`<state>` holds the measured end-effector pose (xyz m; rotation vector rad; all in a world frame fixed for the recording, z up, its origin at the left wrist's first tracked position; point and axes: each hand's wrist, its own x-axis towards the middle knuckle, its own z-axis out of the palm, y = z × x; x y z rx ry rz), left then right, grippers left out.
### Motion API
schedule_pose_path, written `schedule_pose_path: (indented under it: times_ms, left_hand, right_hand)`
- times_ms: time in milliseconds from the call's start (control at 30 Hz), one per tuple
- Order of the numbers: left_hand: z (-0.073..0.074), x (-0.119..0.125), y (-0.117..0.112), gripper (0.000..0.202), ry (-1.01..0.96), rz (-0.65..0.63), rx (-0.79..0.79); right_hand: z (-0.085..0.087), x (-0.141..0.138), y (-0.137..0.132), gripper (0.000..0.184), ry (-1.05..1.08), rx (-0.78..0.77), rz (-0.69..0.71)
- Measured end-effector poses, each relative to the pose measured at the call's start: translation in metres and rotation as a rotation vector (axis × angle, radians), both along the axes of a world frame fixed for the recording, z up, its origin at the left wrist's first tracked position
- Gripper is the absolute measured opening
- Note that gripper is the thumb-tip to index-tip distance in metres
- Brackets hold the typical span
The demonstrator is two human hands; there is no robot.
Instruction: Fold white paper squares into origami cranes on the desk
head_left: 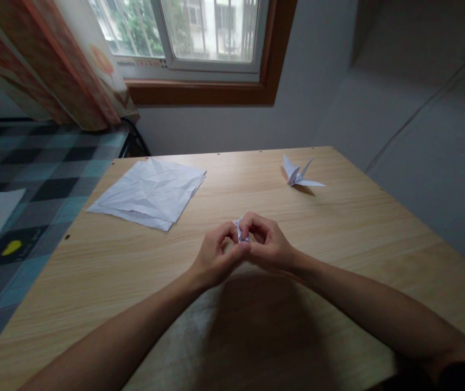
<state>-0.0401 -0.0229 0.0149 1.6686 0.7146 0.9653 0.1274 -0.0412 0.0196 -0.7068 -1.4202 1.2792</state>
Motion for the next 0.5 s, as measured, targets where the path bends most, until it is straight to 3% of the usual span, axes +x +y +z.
schedule_pose_path:
  times_ms: [167, 433, 500]
  left_hand:
    - [-0.006, -0.001, 0.003, 0.026, -0.020, 0.022, -0.080]
    - [-0.004, -0.002, 0.020, 0.016, -0.219, 0.380, -0.213]
    - [-0.004, -0.002, 0.026, 0.019, -0.281, 0.475, -0.271]
  right_hand:
    - [0.002, -0.003, 0.003, 0.014, 0.082, -0.073, -0.145]
    - [0.000, 0.012, 0.026, 0.019, 0.252, -0.221, -0.546]
    - [-0.002, 0.019, 0.034, 0.023, 0.307, -0.271, -0.592]
